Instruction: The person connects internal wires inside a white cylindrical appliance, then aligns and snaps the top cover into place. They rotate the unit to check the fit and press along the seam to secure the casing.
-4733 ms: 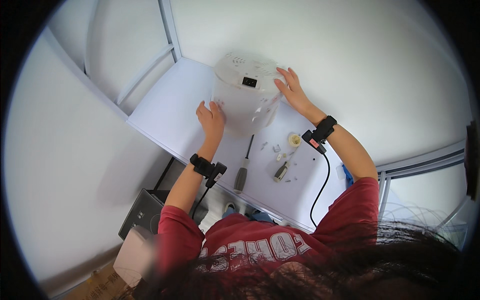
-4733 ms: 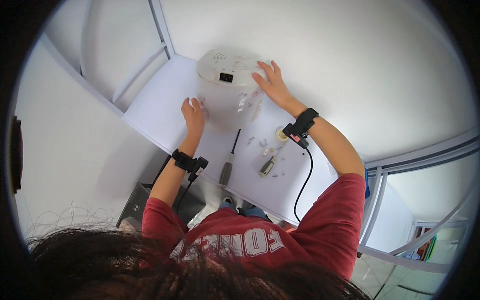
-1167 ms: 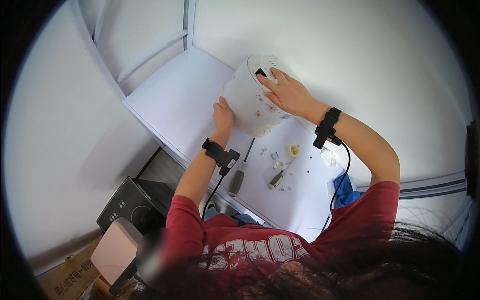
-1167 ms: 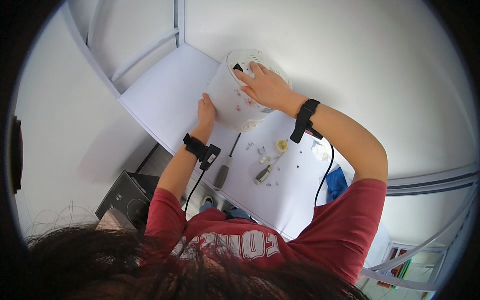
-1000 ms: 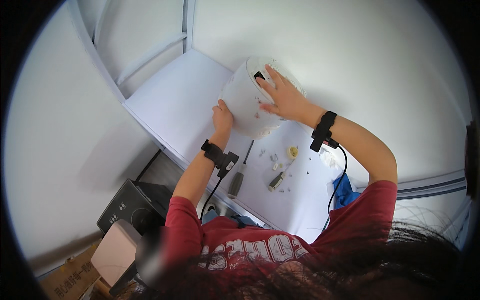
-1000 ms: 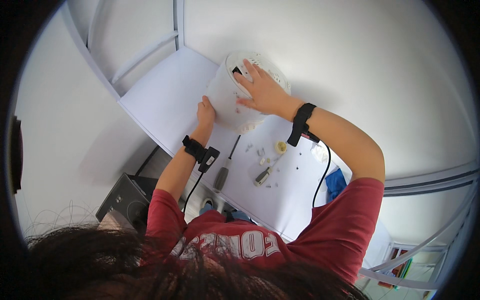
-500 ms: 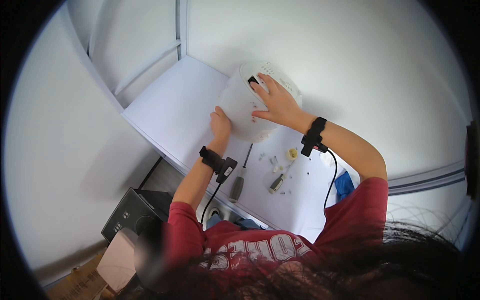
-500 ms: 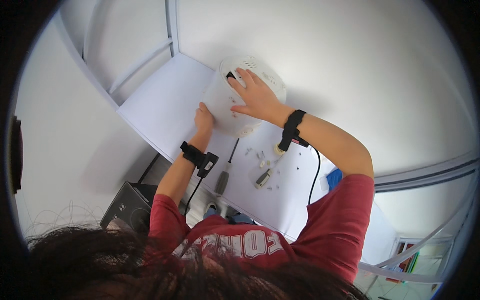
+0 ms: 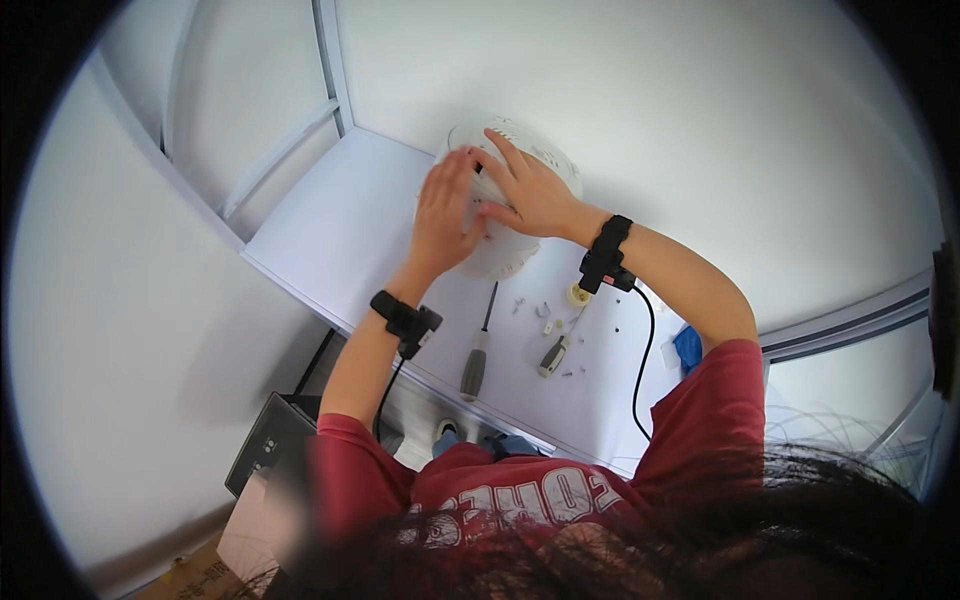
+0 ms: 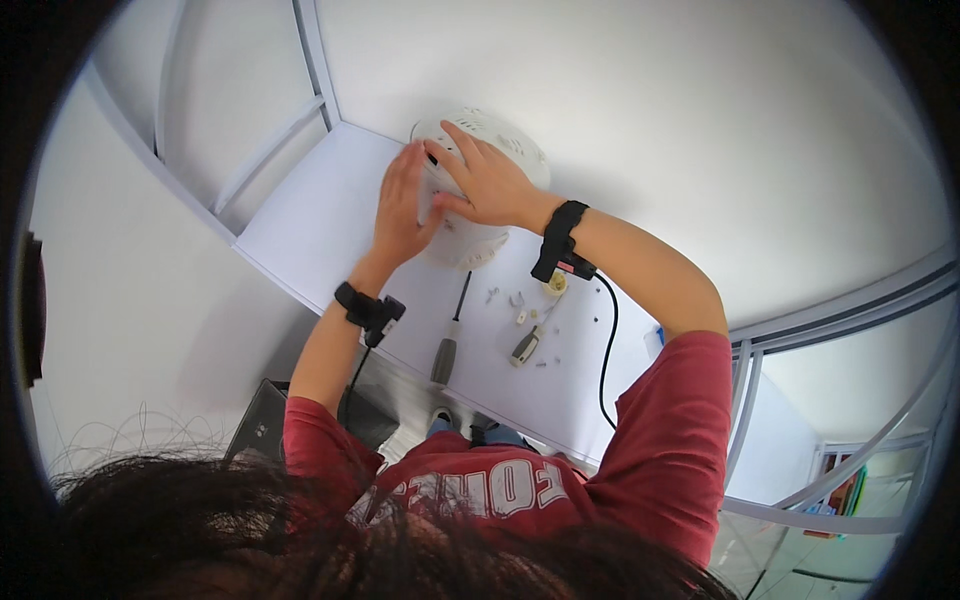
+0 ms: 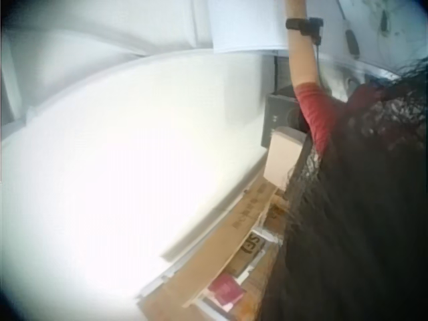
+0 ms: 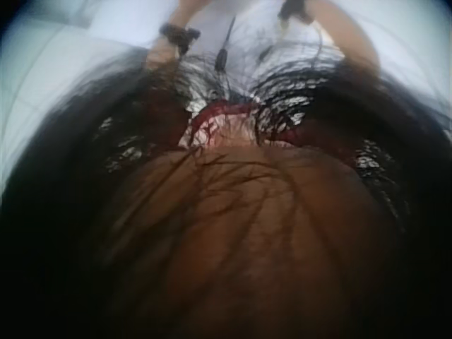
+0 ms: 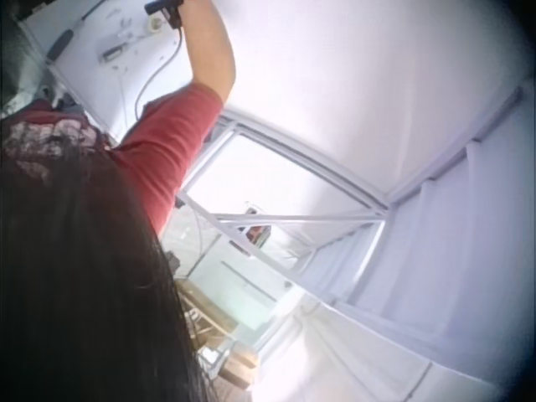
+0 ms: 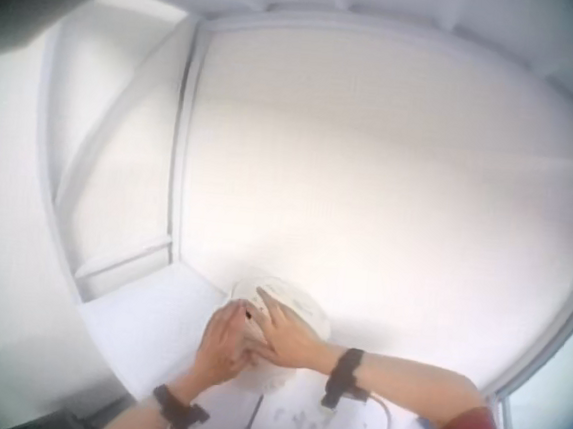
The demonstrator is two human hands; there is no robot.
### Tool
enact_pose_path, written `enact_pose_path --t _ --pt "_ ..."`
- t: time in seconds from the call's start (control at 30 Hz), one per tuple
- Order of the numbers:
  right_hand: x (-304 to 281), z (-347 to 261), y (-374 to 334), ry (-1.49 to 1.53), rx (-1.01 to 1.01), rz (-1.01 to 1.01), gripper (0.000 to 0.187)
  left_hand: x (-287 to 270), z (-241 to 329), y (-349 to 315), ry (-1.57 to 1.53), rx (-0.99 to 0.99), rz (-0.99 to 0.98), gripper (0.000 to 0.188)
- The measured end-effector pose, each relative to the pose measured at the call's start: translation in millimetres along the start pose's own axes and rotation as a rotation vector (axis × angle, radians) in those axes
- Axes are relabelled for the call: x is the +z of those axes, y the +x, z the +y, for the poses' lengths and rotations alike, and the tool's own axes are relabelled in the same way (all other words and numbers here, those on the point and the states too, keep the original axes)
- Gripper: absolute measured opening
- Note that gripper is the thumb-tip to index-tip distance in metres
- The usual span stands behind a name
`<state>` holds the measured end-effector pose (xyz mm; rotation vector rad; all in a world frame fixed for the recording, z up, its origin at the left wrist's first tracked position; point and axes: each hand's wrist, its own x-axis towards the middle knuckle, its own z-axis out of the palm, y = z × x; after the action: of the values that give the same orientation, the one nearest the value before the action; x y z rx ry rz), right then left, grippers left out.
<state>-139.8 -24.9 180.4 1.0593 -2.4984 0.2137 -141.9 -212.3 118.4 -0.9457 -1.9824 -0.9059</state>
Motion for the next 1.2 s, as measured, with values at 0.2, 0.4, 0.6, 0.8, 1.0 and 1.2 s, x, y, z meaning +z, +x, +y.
enact_pose_path --t 0.2,0.4,0.6,0.8,1.0,1.2 --pt "-7.2 3.4 3.4 0.332 0.089 -0.01 0.07 6.2 -7.0 18.5 0.053 0.103 -0.049 0.097" --pt "-14.8 23.8 -36.8 -0.102 -0.005 -0.068 0.085 4.0 -8.0 29.0 0.225 0.162 -0.108 0.081" --pt "-7.2 36.7 -63.0 -0.103 0.006 -0.089 0.089 17.6 -11.6 24.4 0.096 0.139 -0.152 0.073" --pt "-10.6 31.8 -59.2 -0.125 0.021 -0.104 0.089 22.5 -18.5 24.7 0.085 0.162 -0.115 0.069" --pt "-11.3 28.2 -55.0 -0.269 -0.002 -0.164 0.098 17.5 -20.9 27.0 0.088 0.175 -0.135 0.071" --pt "0.3 33.7 -46.9 -0.318 -0.026 -0.149 0.1 13.7 -34.3 26.8 0.092 0.203 -0.125 0.074"
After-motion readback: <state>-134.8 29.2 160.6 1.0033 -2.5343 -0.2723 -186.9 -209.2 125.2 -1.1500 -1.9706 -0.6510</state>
